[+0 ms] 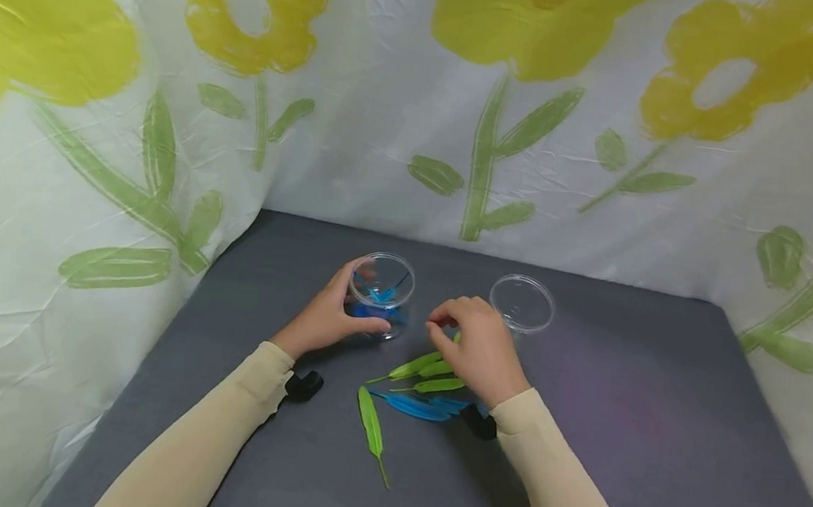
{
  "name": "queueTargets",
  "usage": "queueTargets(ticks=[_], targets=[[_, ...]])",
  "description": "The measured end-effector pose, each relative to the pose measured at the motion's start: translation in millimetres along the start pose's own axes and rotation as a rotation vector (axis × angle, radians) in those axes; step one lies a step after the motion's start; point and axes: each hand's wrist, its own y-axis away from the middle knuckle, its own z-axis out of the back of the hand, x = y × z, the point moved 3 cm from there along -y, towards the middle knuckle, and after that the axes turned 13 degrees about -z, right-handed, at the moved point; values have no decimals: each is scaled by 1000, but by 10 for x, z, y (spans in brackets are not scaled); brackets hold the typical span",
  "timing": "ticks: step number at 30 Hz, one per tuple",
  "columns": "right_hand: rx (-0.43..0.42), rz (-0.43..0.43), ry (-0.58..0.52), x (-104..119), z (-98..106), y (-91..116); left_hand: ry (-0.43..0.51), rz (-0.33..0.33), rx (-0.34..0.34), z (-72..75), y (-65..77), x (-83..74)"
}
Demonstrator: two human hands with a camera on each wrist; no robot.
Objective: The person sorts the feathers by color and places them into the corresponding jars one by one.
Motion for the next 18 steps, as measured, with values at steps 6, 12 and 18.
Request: queueTargets(ticks=[6,12,18], targets=[[60,48,63,-112,-202,270,-17,-12,-7,36,5,27],[162,113,119,27,-491,345,-30,-7,-1,49,4,27],[192,177,159,164,-671,374,-34,-18,-2,-7,-22,35]])
